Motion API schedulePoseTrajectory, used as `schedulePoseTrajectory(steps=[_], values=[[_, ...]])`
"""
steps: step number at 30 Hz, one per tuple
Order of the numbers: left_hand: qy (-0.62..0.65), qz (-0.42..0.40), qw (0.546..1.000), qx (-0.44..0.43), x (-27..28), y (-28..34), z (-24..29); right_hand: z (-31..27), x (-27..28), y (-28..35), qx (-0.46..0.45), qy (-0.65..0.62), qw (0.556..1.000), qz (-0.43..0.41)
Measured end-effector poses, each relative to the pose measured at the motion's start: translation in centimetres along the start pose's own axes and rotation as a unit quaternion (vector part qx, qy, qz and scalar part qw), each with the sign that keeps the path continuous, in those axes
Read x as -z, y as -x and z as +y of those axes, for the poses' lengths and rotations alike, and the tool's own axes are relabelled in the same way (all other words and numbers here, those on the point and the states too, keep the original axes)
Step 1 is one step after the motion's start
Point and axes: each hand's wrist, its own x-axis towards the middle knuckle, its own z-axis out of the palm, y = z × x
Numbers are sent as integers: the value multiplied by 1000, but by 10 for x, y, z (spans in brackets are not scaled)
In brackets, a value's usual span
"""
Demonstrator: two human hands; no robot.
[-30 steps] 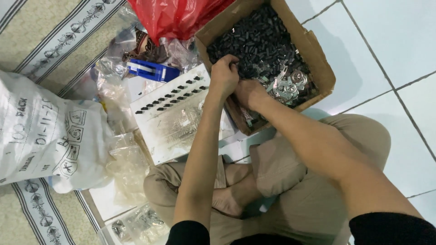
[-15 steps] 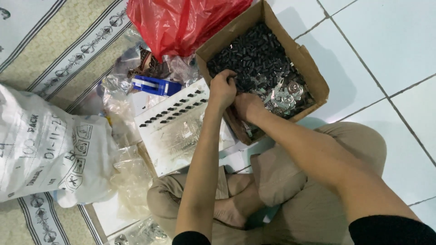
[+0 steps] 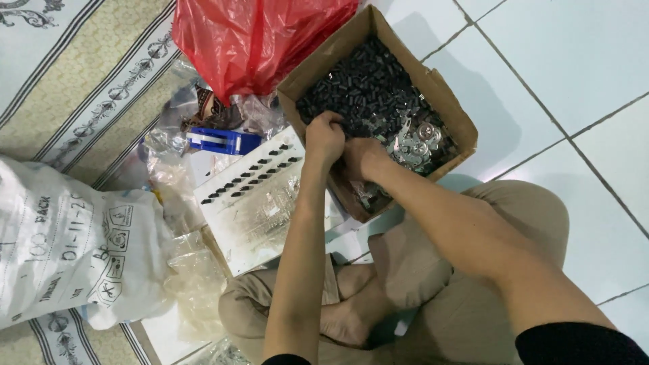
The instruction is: Assembling a component panel by picking small black parts from a box and inserting them into a white board.
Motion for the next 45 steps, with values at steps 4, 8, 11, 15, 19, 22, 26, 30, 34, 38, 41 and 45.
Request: schedulePoseTrajectory(steps=[4,8,11,15,19,22,26,30,34,38,41,45], values=[[2,2,1000,-8,-14,-12,-7,19,-3,-13,-76,-38,996,-17],[1,-15,999,-51,-25,-5,1,72,22,-9,-133,-90,981,111],[-20,-39,993,-108,-48,-14,-5,87,30,-2,-166,-140,967,132],[-114,-41,985,-124,-64,-15,-8,88,39,2,-161,-131,970,127],[-148,-21,985,-90,-70,-16,-4,90,26,-7,-176,-151,964,127],[-163,-29,981,-99,-72,-11,-1,90,15,-12,-163,-52,980,103],[-200,-11,973,-115,-77,-14,-11,83,14,-11,-150,-46,981,117],[-226,-12,968,-105,-79,-23,-13,78,31,-3,-129,-84,981,118],[-190,-25,977,-89,-64,-15,-4,85,46,1,-143,-140,974,108],[-176,-15,980,-90,-61,-13,-2,94,47,2,-170,-159,968,94],[-156,-16,983,-94,-56,-14,-1,83,55,4,-170,-141,970,104],[-75,-30,993,-84,-48,-8,0,67,58,3,-144,-117,978,98]])
